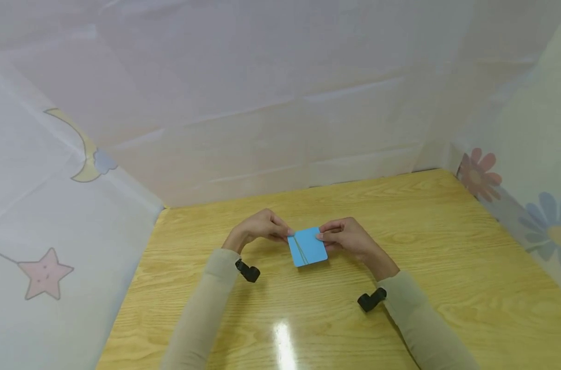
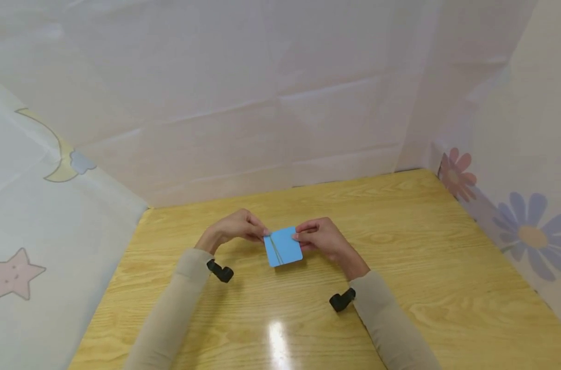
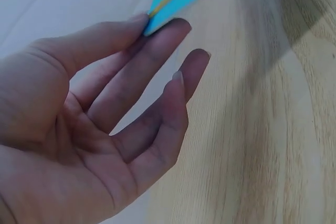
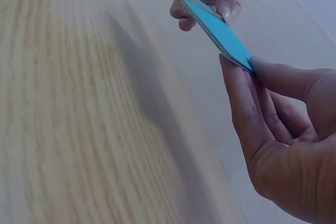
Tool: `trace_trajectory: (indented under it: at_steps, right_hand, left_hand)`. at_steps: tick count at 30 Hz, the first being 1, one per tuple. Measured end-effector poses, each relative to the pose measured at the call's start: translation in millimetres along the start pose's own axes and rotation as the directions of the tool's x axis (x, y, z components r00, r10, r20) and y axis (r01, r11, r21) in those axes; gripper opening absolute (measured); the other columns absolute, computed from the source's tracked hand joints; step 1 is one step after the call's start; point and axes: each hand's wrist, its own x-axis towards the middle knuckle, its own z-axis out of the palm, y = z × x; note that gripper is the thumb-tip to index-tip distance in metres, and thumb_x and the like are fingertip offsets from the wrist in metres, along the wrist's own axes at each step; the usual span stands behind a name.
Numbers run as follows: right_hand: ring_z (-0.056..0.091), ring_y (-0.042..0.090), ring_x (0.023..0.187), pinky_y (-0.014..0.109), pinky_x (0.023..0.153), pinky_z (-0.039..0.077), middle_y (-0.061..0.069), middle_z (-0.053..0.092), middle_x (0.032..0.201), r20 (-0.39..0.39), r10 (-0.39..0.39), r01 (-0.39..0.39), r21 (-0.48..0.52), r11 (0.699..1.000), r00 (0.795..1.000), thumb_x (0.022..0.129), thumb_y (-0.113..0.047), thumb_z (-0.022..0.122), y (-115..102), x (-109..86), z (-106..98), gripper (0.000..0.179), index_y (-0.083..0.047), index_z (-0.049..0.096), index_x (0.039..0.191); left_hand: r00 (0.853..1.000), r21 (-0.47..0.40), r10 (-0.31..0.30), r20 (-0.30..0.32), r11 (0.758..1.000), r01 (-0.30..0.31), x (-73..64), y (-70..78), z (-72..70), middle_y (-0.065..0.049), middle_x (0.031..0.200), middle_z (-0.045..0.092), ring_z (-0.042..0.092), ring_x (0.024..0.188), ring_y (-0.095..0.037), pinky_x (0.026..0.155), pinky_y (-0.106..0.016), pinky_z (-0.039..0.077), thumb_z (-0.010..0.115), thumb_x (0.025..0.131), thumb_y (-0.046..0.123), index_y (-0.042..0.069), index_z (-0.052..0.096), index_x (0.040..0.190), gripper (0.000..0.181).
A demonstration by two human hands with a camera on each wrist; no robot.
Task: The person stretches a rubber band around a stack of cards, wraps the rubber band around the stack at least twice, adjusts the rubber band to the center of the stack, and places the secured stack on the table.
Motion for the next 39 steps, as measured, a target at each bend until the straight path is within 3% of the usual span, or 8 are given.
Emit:
trace_trajectory:
  at_steps: [4, 8, 14, 23, 27, 32, 39]
  right_hand:
    - [0.076, 0.015, 0.081, 0.044, 0.085, 0.066, 0.005, 0.078, 0.097, -0.005, -0.003, 0.003, 0.000, 1.000, 1.000, 0.100, -0.009, 0.072, 0, 0.1, 0, 0.041, 0.014, 0.062, 0.133]
    - [0.077, 0.015, 0.081, 0.039, 0.082, 0.067, 0.005, 0.079, 0.097, -0.037, -0.001, 0.001, 0.000, 1.000, 0.999, 0.098, -0.007, 0.073, 1, -0.8, -1, 0.041, 0.014, 0.063, 0.133]
    - [0.076, 0.016, 0.080, 0.043, 0.084, 0.066, 0.003, 0.079, 0.095, -0.012, 0.003, -0.003, -0.005, 1.000, 1.000, 0.099, -0.008, 0.072, -1, -1.0, 3, 0.039, 0.013, 0.065, 0.131]
    - [0.076, 0.014, 0.079, 0.037, 0.082, 0.067, 0.003, 0.078, 0.094, -0.018, -0.008, 0.008, -0.002, 1.000, 1.000, 0.100, -0.009, 0.072, -2, -0.3, 0, 0.040, 0.014, 0.064, 0.132]
    - [0.075, 0.014, 0.078, 0.038, 0.082, 0.067, 0.002, 0.078, 0.093, -0.016, -0.004, 0.004, 0.006, 1.000, 1.000, 0.099, -0.008, 0.072, 0, 1.0, -3, 0.040, 0.014, 0.063, 0.131]
    - [0.074, 0.013, 0.076, 0.040, 0.082, 0.067, -0.001, 0.078, 0.089, -0.015, -0.005, 0.005, 0.010, 1.000, 1.000, 0.099, -0.008, 0.073, -2, -1.3, -3, 0.037, 0.014, 0.065, 0.128]
    - [0.074, 0.013, 0.079, 0.040, 0.084, 0.067, 0.000, 0.078, 0.092, -0.008, 0.004, -0.004, 0.009, 1.000, 1.000, 0.099, -0.008, 0.072, -2, -2.4, -2, 0.039, 0.014, 0.064, 0.130]
  left_hand:
    - [0.999, 0.031, 0.026, -0.035, 0.999, -0.025, 1.9, 1.0, 2.6, -0.012, 0.107, 0.082, 0.075, 0.106, -0.043, 0.101, -0.055, 0.059, 0.072, 0.100, 0.015, 0.003, 0.083, 0.107, 0.018]
    - [0.997, 0.035, 0.026, -0.077, 0.999, -0.023, 5.0, 2.9, 7.3, -0.011, 0.109, 0.082, 0.079, 0.097, -0.030, 0.098, -0.053, 0.061, 0.074, 0.099, 0.016, 0.005, 0.084, 0.106, 0.016]
    - [0.997, 0.091, 0.035, -0.075, 0.995, -0.028, 13.3, 9.4, 17.5, -0.007, 0.107, 0.082, 0.076, 0.086, -0.012, 0.091, -0.044, 0.065, 0.077, 0.098, 0.024, 0.009, 0.085, 0.104, 0.018]
    - [0.995, 0.019, 0.049, -0.083, 0.999, -0.048, 9.2, 4.9, 10.2, -0.012, 0.120, 0.079, 0.079, 0.098, -0.017, 0.100, -0.050, 0.061, 0.072, 0.102, 0.022, 0.004, 0.082, 0.114, 0.024]
    - [0.996, 0.026, 0.042, -0.077, 0.999, -0.040, 5.9, 2.5, 6.6, -0.012, 0.123, 0.078, 0.078, 0.103, -0.018, 0.103, -0.053, 0.058, 0.072, 0.101, 0.021, 0.005, 0.082, 0.113, 0.022]
    - [0.996, 0.037, 0.019, -0.086, 0.999, -0.016, 4.8, 0.6, 11.2, -0.011, 0.125, 0.078, 0.076, 0.110, -0.020, 0.106, -0.052, 0.057, 0.073, 0.100, 0.018, 0.007, 0.084, 0.109, 0.018]
    - [0.988, 0.016, 0.045, -0.151, 0.999, -0.043, 5.0, -1.7, 21.6, -0.012, 0.122, 0.079, 0.075, 0.113, -0.022, 0.105, -0.051, 0.058, 0.074, 0.099, 0.018, 0.007, 0.084, 0.110, 0.018]
